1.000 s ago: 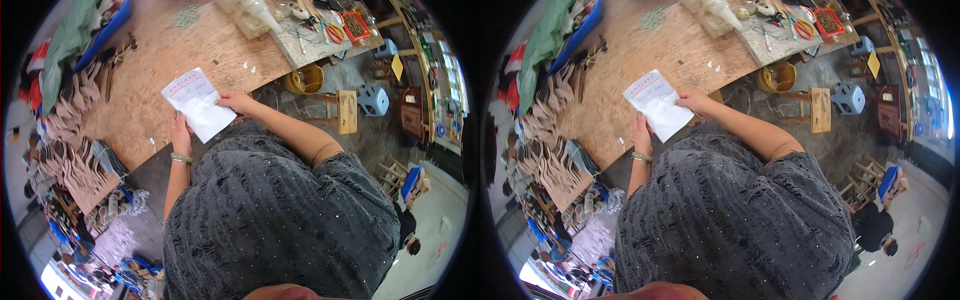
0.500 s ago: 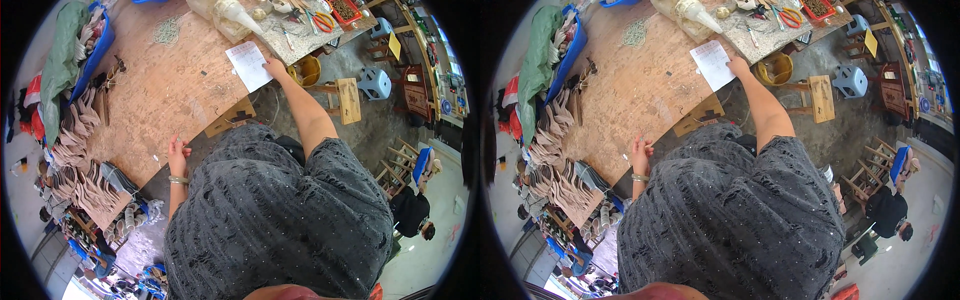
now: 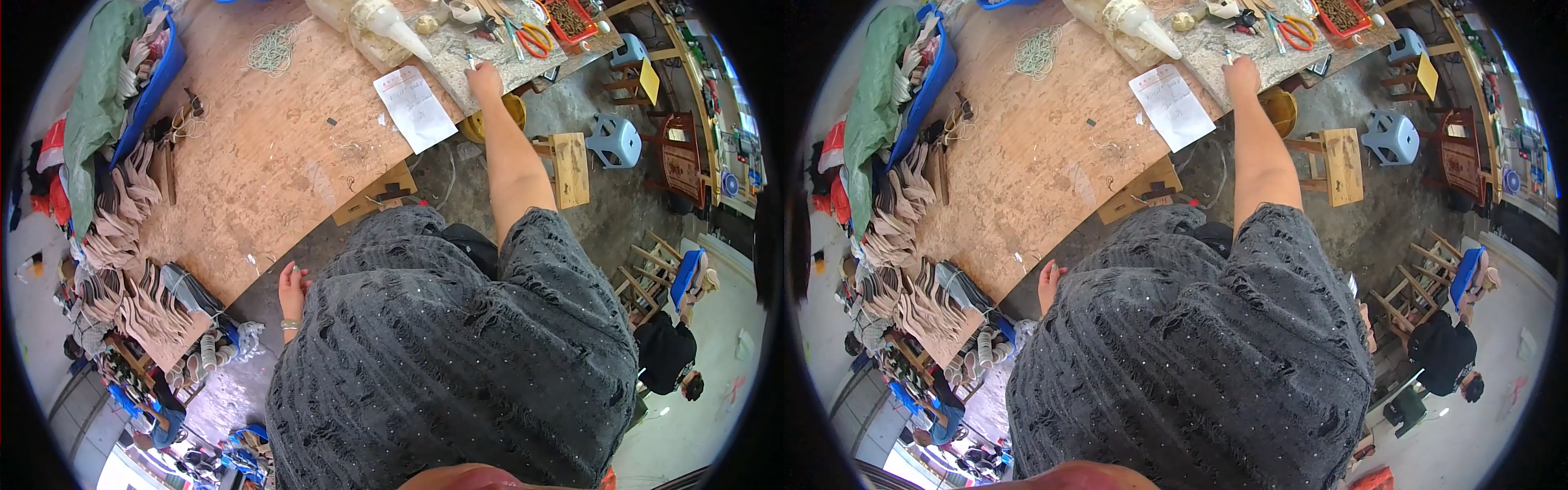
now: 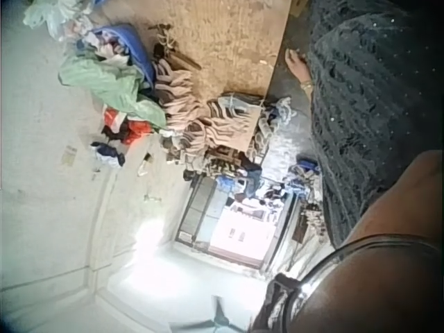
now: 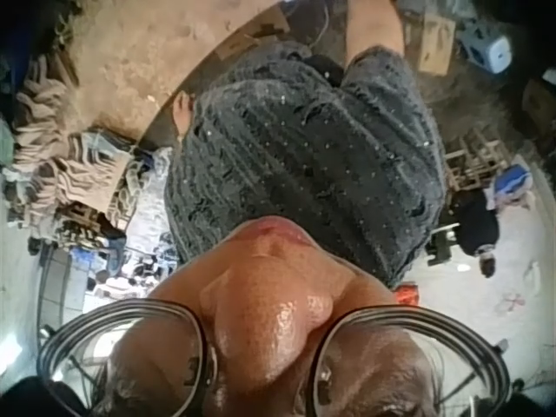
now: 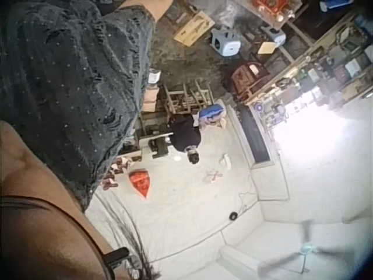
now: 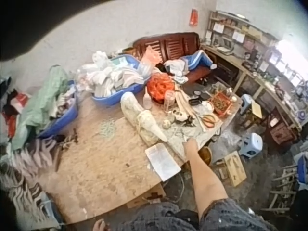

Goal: The person sorts and organizes various shoe uppers, shoe lasts, elastic bands, and shoe soles by hand at a manufacturing workstation, placing them into storage bins.

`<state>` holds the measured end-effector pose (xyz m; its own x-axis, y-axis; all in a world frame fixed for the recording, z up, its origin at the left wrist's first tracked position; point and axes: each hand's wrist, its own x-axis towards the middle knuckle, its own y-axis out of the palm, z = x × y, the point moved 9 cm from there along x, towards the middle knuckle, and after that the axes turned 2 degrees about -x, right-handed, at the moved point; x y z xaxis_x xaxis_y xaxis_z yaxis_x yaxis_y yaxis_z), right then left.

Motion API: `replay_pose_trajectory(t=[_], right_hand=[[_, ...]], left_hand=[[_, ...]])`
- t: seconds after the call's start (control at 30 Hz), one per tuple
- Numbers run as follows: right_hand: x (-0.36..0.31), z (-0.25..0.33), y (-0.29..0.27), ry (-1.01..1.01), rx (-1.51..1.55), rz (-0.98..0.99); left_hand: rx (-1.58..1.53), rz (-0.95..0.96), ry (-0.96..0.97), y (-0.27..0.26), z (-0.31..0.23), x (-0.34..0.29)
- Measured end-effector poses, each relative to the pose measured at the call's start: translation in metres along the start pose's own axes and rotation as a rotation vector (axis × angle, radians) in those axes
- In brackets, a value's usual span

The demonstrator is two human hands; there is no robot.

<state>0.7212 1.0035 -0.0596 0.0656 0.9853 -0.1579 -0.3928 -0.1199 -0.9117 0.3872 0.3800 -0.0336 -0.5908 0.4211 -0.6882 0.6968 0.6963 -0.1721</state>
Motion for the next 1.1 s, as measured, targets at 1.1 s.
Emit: replay_pose_trajectory(t=[1.1], right_hand=[[-0.511,0.258,0.038,-1.342,0.122,0.963]], left_hand=[[-0.824,-0.087,0.003,0.004,-0.025,-0.048]])
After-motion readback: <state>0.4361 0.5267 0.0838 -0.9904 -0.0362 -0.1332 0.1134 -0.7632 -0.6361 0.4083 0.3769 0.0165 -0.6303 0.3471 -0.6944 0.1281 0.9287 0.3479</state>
